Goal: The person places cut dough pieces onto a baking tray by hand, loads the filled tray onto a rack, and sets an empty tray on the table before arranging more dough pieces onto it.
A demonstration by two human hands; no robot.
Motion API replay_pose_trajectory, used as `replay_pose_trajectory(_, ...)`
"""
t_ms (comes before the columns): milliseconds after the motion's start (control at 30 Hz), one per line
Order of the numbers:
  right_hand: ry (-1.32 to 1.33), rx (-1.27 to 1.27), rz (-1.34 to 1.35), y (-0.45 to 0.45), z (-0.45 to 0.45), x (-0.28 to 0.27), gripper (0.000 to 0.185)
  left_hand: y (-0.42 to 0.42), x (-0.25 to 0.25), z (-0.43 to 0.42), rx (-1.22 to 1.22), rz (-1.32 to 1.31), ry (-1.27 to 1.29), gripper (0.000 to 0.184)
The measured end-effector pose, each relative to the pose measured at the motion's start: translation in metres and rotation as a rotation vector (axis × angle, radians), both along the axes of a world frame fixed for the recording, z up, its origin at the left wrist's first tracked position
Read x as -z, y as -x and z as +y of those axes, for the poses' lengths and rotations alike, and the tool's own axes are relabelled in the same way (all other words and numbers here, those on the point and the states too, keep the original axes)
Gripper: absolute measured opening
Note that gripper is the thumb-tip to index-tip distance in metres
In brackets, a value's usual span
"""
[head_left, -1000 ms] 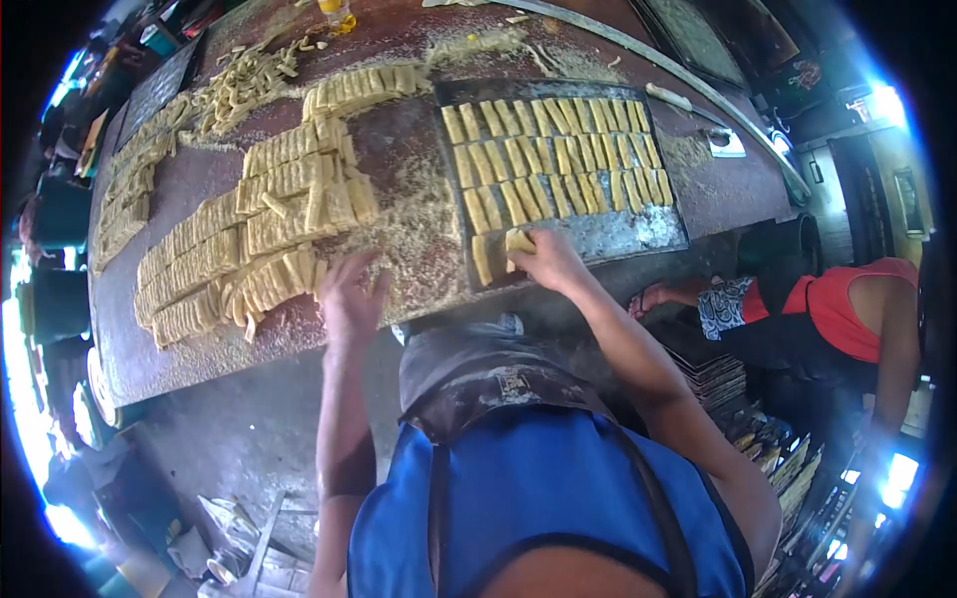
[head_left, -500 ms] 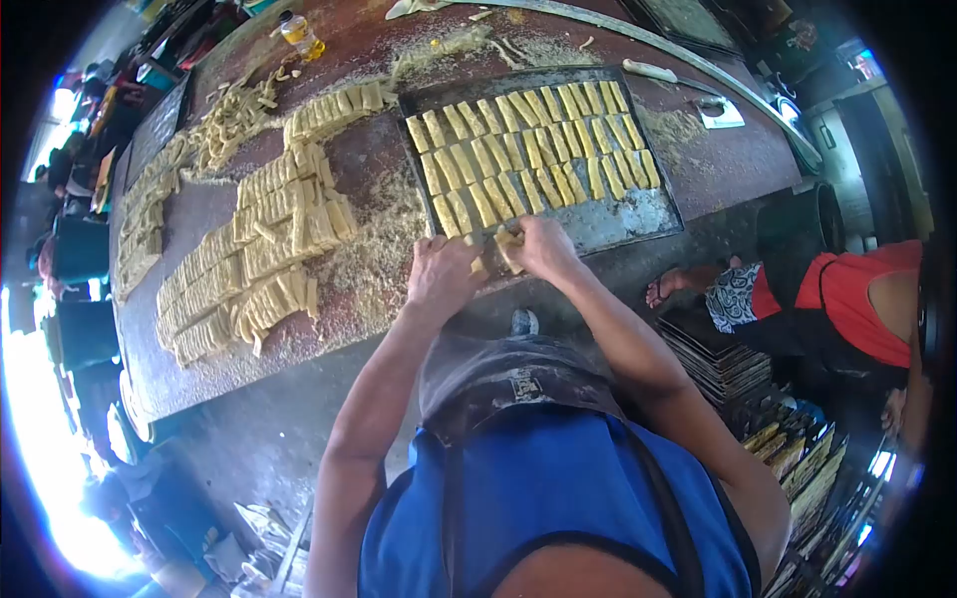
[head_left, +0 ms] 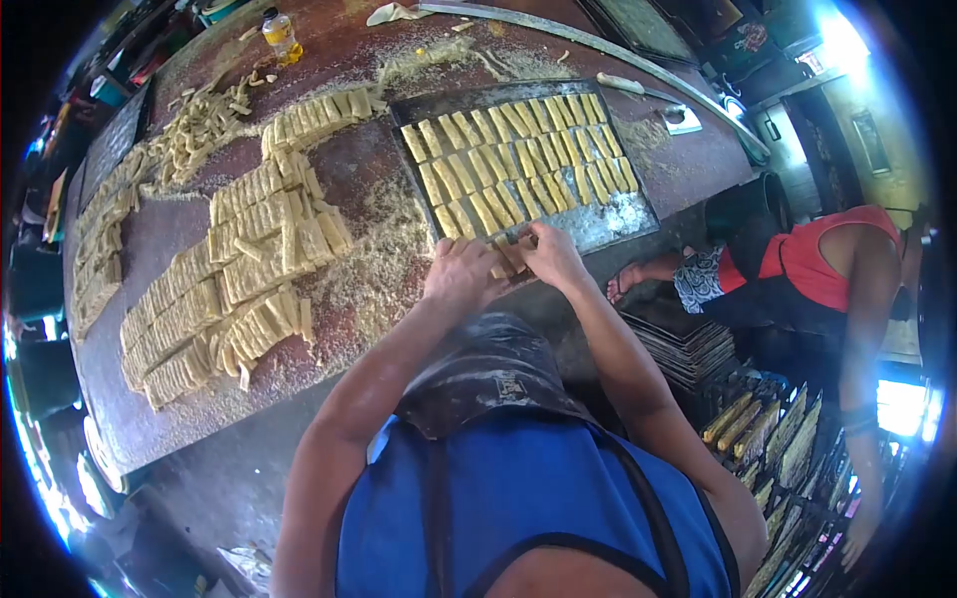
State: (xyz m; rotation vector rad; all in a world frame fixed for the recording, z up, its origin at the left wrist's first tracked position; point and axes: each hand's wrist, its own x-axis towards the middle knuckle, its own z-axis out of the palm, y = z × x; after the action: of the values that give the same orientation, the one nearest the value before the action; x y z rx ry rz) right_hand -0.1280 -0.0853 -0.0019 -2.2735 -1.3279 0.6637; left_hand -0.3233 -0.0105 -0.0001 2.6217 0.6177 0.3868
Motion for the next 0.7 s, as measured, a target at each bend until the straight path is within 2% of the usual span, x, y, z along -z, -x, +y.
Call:
replay_pose_trajectory(33, -0.092, 0.016, 0.017, -0.004, -0.001, 0.003, 0.037, 0.001, 0.001, 0.001, -0.016, 0.0, 0.027, 0.046)
replay_pose_trajectory(167, -0.194, -0.086, -0.054, -0.016, -0.007, 0.001, 0.034, -0.007, 0.003, -0.004, -0.081, -0.055, 0.018, 0.046)
replay_pose_trajectory(233, -0.045, -0.104, 0.031, -0.018, -0.008, -0.01, 0.038, -0.02, 0.002, -0.012, -0.123, -0.086, 0.006, 0.047)
replay_pose_trajectory(267, -0.05, -0.109, 0.041, -0.019, -0.009, -0.01, 0.038, -0.026, 0.001, -0.015, -0.128, -0.077, 0.001, 0.047)
replay_pose_trajectory(333, 0.026, -0.136, -0.077, -0.017, -0.005, -0.007, 0.045, -0.036, -0.002, -0.021, -0.162, 0.039, -0.001, 0.048)
replay_pose_trajectory(400, -0.012, -0.157, -0.08, -0.018, -0.001, -0.001, 0.044, -0.037, 0.004, -0.023, -0.197, 0.06, 0.049, 0.046)
replay_pose_trajectory(467, 0.003, -0.15, 0.007, -0.022, 0.004, -0.011, 0.04, -0.031, 0.005, -0.026, -0.274, -0.067, -0.003, 0.043)
replay_pose_trajectory(500, -0.056, -0.122, 0.016, -0.025, 0.004, -0.011, 0.032, -0.026, -0.003, -0.028, -0.36, -0.119, -0.015, 0.039)
replay_pose_trajectory(533, -0.053, -0.132, 0.035, -0.029, 0.004, -0.012, 0.032, -0.015, -0.002, -0.03, -0.371, -0.1, -0.015, 0.039)
replay_pose_trajectory(600, -0.102, -0.237, 0.059, -0.033, 0.003, -0.013, 0.025, 0.017, -0.002, -0.035, -0.582, -0.167, -0.053, 0.035)
replay_pose_trajectory(700, -0.139, -0.294, 0.114, -0.036, 0.004, 0.004, 0.021, 0.06, -0.02, -0.06, -0.743, -0.083, -0.084, 0.028)
